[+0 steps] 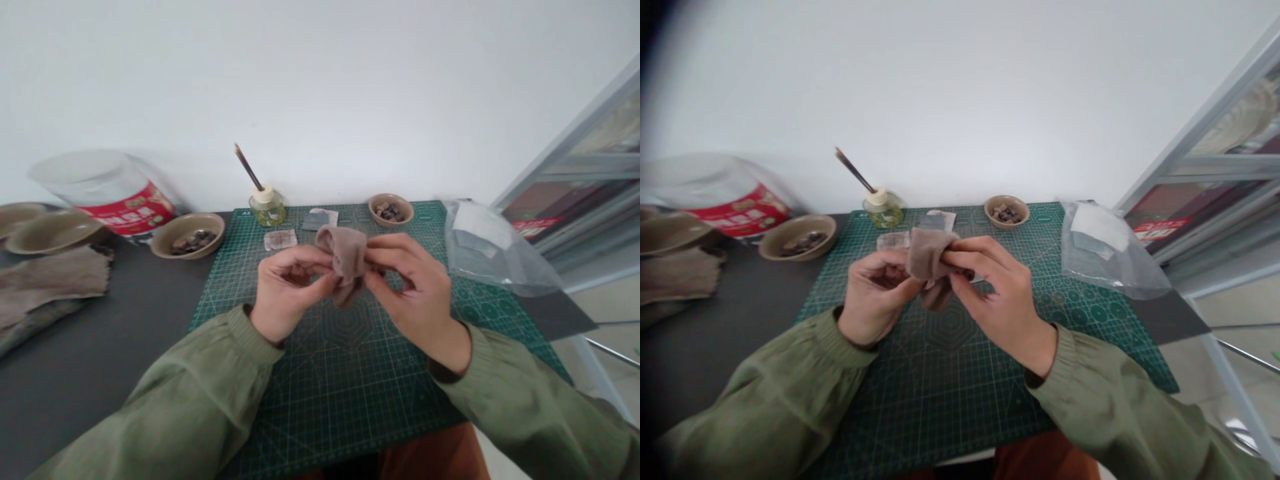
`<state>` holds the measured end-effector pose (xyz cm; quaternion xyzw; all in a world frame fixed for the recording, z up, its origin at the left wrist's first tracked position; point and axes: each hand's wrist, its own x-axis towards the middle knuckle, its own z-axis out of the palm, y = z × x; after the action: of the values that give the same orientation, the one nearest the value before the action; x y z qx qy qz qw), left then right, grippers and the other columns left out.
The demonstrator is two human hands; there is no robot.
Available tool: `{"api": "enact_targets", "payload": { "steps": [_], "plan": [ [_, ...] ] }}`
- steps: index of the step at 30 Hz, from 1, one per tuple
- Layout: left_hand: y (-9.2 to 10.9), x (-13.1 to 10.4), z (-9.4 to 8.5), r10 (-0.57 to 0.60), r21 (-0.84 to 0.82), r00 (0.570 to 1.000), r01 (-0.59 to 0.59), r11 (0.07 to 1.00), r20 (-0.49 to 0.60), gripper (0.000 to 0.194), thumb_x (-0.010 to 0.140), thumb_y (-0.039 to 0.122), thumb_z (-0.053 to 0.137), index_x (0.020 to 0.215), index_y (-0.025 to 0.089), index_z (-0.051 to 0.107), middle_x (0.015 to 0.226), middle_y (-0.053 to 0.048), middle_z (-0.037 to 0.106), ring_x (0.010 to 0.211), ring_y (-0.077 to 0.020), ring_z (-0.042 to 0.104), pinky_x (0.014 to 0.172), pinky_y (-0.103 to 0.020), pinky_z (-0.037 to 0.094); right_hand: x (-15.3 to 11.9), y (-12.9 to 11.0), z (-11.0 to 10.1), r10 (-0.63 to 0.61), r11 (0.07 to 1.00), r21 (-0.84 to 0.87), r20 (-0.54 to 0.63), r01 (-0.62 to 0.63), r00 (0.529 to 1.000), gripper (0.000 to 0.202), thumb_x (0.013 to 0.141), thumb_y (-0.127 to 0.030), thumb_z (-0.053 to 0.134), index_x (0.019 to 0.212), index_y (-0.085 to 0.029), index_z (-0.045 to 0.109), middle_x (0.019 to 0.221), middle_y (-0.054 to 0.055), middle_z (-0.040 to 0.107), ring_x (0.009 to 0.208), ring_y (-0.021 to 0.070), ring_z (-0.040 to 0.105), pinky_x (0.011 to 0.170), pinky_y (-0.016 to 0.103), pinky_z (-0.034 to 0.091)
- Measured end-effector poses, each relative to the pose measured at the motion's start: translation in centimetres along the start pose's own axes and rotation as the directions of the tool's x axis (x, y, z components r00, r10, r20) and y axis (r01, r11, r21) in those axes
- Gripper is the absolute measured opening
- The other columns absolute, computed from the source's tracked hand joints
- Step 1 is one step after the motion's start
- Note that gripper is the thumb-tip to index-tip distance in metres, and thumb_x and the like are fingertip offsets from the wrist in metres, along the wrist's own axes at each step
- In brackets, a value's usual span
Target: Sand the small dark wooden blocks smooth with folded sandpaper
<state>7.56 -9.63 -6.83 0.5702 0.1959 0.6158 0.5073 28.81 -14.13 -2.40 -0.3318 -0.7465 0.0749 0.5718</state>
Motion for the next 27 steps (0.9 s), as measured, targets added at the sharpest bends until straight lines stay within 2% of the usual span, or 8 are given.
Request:
{"api": "enact_targets", "payload": {
  "steps": [3,7,12,15,21,27],
  "plan": [
    [0.0,0.0,-0.1,-0.002,0.003,1.0,0.002,1.0,-0.002,0.022,0.087,0.015,0.1,0.105,0.025,0.092,0.096,-0.005,0.09,0.079,-0.0144,0.085,0.074,-0.02,0.069,-1.1,0.4,0.3,0.034,0.999,-0.003,0.024,-0.034,0.999,0.017,0.101,-0.004,0.079,0.108,-0.02,0.082,0.11,0.007,0.082,0.097,0.0177,0.078,0.084,0.03,0.064],
    [-0.1,0.1,-0.1,0.023,0.017,1.0,-0.022,1.0,-0.006,0.024,0.087,0.012,0.099,0.105,0.026,0.092,0.101,-0.005,0.09,0.092,-0.0155,0.086,0.084,-0.022,0.07,-2.2,1.0,0.0,0.05,0.998,0.02,0.082,-0.052,0.995,0.021,0.099,-0.001,0.079,0.108,-0.02,0.083,0.109,0.007,0.083,0.1,0.0188,0.08,0.09,0.031,0.064],
    [0.0,0.2,0.1,0.046,0.046,0.999,-0.046,0.998,0.009,0.03,0.086,0.009,0.098,0.109,0.028,0.093,0.101,-0.004,0.09,0.09,-0.0137,0.084,0.085,-0.021,0.068,-1.6,0.8,-0.8,0.05,0.998,-0.022,-0.054,-0.052,0.997,0.021,0.1,-0.003,0.08,0.108,-0.022,0.084,0.112,0.005,0.083,0.101,0.0184,0.078,0.091,0.033,0.064],
    [0.2,0.3,0.3,0.058,0.067,0.998,-0.06,0.996,0.028,0.027,0.084,0.008,0.099,0.104,0.026,0.093,0.1,-0.005,0.09,0.09,-0.0147,0.084,0.085,-0.022,0.068,-0.6,0.4,-1.1,0.007,1.0,-0.023,-0.094,-0.009,0.996,0.023,0.099,-0.003,0.079,0.108,-0.023,0.083,0.114,0.005,0.083,0.103,0.0192,0.078,0.092,0.034,0.064],
    [0.5,0.3,0.3,0.061,0.1,0.997,-0.065,0.993,0.041,0.022,0.08,0.011,0.102,0.094,0.023,0.091,0.092,-0.005,0.089,0.084,-0.0163,0.083,0.083,-0.025,0.068,0.1,0.3,-0.7,-0.156,0.985,-0.064,0.035,0.158,0.987,0.024,0.103,-0.002,0.075,0.118,-0.02,0.083,0.12,0.01,0.085,0.114,0.0221,0.08,0.1,0.036,0.065],
    [0.7,0.4,0.7,0.057,0.117,0.997,-0.062,0.991,0.044,0.016,0.082,0.015,0.102,0.092,0.02,0.09,0.091,-0.008,0.089,0.084,-0.0192,0.084,0.082,-0.028,0.07,-0.5,0.6,-0.5,-0.122,0.991,-0.058,0.014,0.123,0.992,0.02,0.102,-0.003,0.076,0.113,-0.019,0.081,0.114,0.01,0.084,0.107,0.02,0.079,0.095,0.034,0.065]
  ]
}}
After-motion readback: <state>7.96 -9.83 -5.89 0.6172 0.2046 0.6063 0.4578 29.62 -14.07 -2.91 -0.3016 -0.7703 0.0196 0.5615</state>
